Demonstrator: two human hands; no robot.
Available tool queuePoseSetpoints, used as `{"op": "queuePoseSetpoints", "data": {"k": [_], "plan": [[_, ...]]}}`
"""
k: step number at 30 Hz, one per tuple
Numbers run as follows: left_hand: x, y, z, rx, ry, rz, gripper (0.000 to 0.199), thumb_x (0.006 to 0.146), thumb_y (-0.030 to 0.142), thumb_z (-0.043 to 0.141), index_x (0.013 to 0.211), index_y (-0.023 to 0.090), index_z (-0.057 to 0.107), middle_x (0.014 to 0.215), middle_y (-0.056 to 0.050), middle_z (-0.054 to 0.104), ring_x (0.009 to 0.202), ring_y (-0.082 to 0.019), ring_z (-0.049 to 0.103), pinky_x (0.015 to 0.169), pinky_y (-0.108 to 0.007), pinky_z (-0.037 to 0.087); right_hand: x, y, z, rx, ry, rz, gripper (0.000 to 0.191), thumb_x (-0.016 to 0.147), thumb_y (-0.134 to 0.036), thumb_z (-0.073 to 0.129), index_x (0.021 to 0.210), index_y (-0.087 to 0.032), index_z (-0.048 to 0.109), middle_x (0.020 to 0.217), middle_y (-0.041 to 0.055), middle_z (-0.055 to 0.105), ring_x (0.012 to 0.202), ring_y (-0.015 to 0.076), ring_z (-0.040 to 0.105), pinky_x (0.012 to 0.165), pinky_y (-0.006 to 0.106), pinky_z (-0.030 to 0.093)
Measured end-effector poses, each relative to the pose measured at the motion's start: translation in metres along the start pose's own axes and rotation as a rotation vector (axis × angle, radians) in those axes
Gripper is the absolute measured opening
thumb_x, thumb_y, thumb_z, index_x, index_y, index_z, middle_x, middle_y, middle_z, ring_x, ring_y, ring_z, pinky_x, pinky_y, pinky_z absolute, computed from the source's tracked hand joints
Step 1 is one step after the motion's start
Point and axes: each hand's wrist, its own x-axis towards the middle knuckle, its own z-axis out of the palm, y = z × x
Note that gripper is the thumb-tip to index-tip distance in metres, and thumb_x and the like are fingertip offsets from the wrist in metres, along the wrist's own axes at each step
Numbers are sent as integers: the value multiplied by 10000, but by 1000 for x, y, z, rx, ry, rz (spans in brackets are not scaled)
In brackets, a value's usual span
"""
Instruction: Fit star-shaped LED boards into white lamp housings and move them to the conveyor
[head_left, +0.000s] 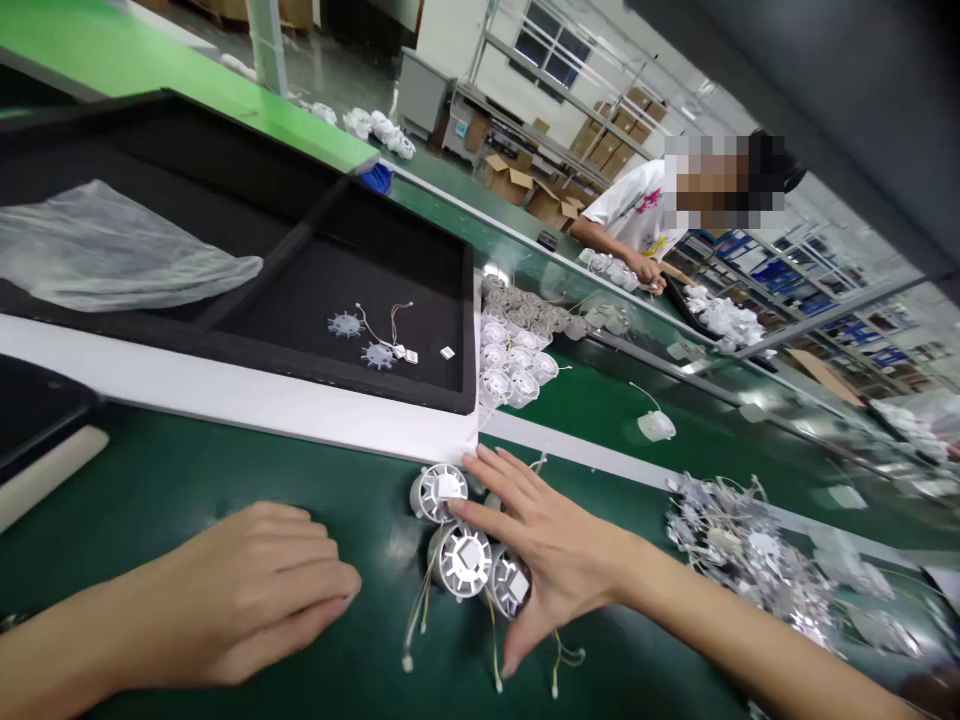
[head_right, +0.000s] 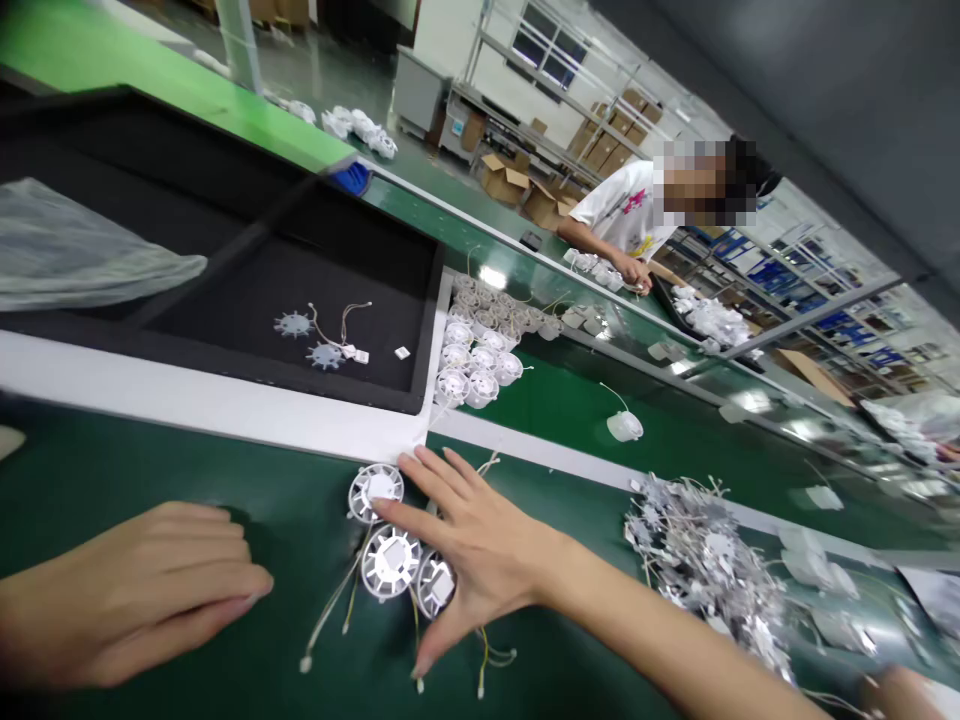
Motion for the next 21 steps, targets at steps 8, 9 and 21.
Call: {"op": "queuePoseSetpoints", "data": {"k": [8, 9, 21], "plan": [[7, -2, -9, -121, 41, 126, 370, 1182, 142, 310, 1038, 227, 639, 759, 59, 670, 616, -160, 575, 622, -312, 408, 38, -11, 9, -75, 32, -173, 1110, 842, -910, 691, 1697, -240, 462, 1825, 244, 274, 1706, 445, 199, 1353, 635, 203], [5, -2, -7, -129, 51, 123, 366, 1185, 147, 310, 1031, 226, 633, 750, 56, 661, 611, -164, 562, 616, -318, 393, 37, -13, 10, -74, 39, -152, 1119, 832, -914, 696, 1695, -240, 465, 1816, 255, 286, 1700, 457, 213, 1341, 643, 235], [8, -6, -9, -158, 136, 121, 272, 1179, 175, 395, 1069, 225, 639, 772, 54, 709, 597, -159, 583, 595, -301, 407, 51, 3, -22, -252, -165, -336, 1338, 765, -867, 810, 1792, -242, 223, 1849, 292, 58, 1719, 471, 68, 1341, 669, 189]]}}
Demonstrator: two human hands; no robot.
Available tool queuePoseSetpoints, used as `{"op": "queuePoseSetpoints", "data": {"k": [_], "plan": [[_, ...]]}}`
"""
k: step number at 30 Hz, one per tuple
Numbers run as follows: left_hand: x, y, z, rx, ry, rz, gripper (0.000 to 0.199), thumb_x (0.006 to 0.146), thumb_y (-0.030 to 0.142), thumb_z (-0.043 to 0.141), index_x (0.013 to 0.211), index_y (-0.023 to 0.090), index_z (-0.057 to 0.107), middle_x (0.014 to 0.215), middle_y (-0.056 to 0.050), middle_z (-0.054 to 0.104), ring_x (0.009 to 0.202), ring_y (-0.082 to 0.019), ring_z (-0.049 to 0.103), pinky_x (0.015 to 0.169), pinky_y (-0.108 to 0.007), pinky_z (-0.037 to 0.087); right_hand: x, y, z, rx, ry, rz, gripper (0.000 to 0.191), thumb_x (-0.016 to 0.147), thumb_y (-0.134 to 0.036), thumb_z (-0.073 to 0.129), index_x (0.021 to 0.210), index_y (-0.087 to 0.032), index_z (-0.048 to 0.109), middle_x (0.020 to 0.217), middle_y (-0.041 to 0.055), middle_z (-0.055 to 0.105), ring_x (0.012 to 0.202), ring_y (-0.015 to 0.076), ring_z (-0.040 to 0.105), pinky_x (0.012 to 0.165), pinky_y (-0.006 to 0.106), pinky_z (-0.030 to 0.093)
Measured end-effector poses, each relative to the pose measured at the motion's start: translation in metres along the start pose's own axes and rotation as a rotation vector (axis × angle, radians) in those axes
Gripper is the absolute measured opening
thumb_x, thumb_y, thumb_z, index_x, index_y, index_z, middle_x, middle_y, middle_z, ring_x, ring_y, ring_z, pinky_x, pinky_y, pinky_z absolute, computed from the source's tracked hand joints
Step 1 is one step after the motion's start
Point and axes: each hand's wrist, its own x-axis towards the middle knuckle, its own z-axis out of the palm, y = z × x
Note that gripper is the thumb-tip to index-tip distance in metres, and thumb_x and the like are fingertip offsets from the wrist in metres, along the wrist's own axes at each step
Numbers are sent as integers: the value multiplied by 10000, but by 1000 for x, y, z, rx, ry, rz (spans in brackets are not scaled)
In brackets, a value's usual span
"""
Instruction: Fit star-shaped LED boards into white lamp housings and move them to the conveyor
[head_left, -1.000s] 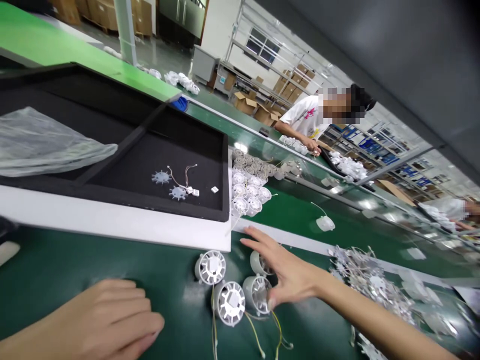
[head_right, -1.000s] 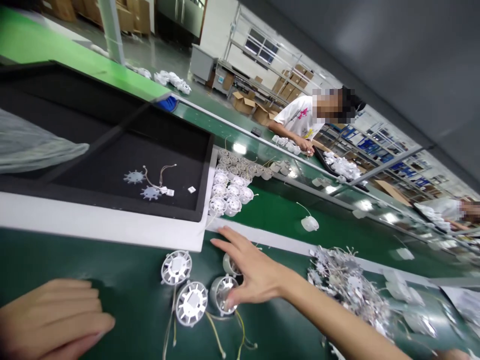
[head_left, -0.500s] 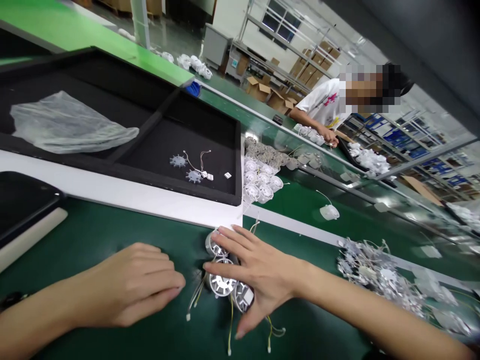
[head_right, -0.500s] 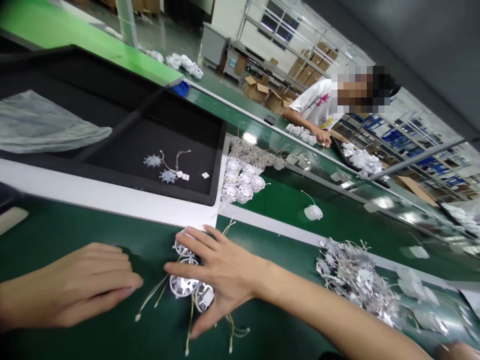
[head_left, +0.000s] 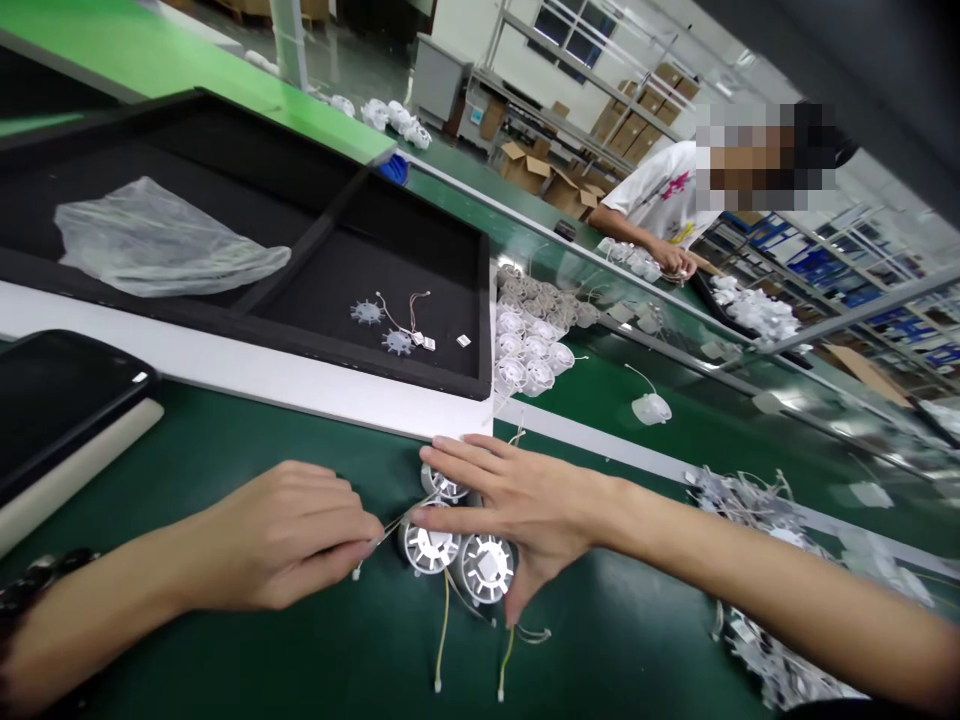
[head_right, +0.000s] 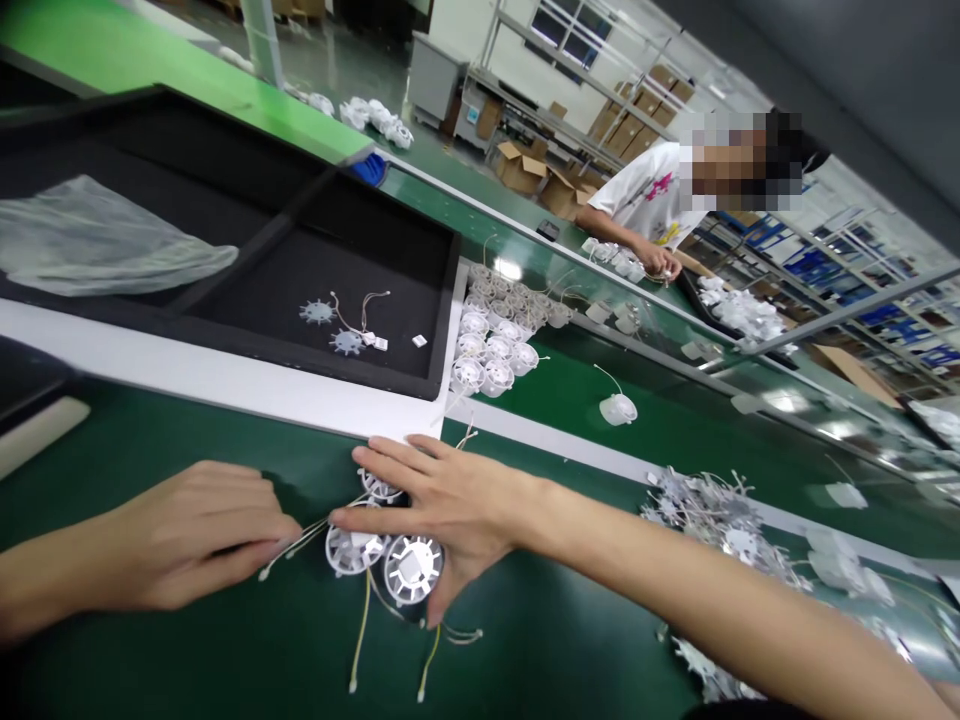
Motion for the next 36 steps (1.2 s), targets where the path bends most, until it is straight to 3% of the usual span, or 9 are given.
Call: {"op": "queuePoseSetpoints", "data": {"k": [6, 11, 15, 18, 21, 23, 26, 31, 36], "plan": [[2, 0, -2, 17, 31, 3, 236, 1172, 171, 422, 1087, 221, 636, 805, 43, 732, 606, -160, 607, 594, -303, 437, -12, 11, -11, -139, -76, -64, 1265, 799, -803, 839, 1754, -163, 313, 1826, 297, 222, 1675, 455, 287, 1257, 558, 380], [-6, -5, 2, -36, 141, -25, 242, 1182, 212, 448, 1329, 208, 641, 1009, -23, 781, 821, -176, 709, 745, -300, 540, -20, 8, -26, -273, -160, -40, 1088, 855, -572, 901, 1704, -140, 378, 1690, 300, 473, 1383, 397, 603, 968, 434, 531], [-11, -8, 0, -80, 210, -60, 297, 1161, 218, 509, 1451, 209, 575, 1207, -59, 754, 1076, -187, 722, 942, -294, 600, -18, 6, -28, -304, -154, -33, 1080, 815, -628, 906, 1667, -211, 390, 1645, 266, 509, 1378, 400, 584, 895, 421, 529], [-11, -9, -2, -84, 204, -82, 318, 1130, 165, 528, 1437, 222, 590, 1189, -39, 757, 1073, -175, 719, 953, -277, 607, -20, 7, -28, -358, -197, -71, 1113, 794, -556, 939, 1668, -226, 334, 1723, 250, 425, 1247, 336, 636, 790, 382, 532], [-8, -8, -5, -76, 167, -79, 316, 1101, 122, 522, 1377, 236, 628, 1111, -17, 777, 993, -160, 729, 907, -262, 613, -22, 8, -32, -410, -243, -121, 1059, 793, -448, 951, 1636, -233, 348, 1594, 239, 556, 1136, 302, 667, 839, 389, 550], [-6, -8, -9, -61, 138, -68, 315, 1071, 97, 537, 1330, 233, 655, 1054, -12, 782, 936, -153, 732, 867, -247, 616, -22, 8, -34, -419, -244, -125, 1013, 802, -461, 946, 1617, -259, 381, 1541, 227, 594, 1274, 355, 642, 984, 444, 552], [-2, -7, -14, -37, 113, -43, 352, 1016, 50, 557, 1292, 233, 676, 1002, -3, 783, 879, -148, 734, 822, -227, 616, -20, 4, -32, -372, -225, -98, 956, 811, -612, 917, 1581, -270, 466, 1665, 253, 488, 1522, 442, 480, 1116, 521, 521], [4, -3, -18, -50, 102, -64, 417, 985, -6, 508, 1267, 257, 668, 949, 12, 778, 817, -148, 727, 780, -245, 610, -28, 2, -26, -230, -203, -72, 623, 871, -569, 878, 1342, -201, 703, 1637, 318, 500, 1500, 452, 524, 1040, 509, 594], [2, -1, -15, -24, 92, -43, 375, 1020, 2, 495, 1259, 243, 655, 958, 6, 775, 839, -161, 729, 800, -276, 595, -43, 2, -29, -151, -202, 59, 635, 829, -549, 916, 1315, -176, 747, 1659, 332, 467, 1537, 510, 472, 1014, 584, 619]]}}
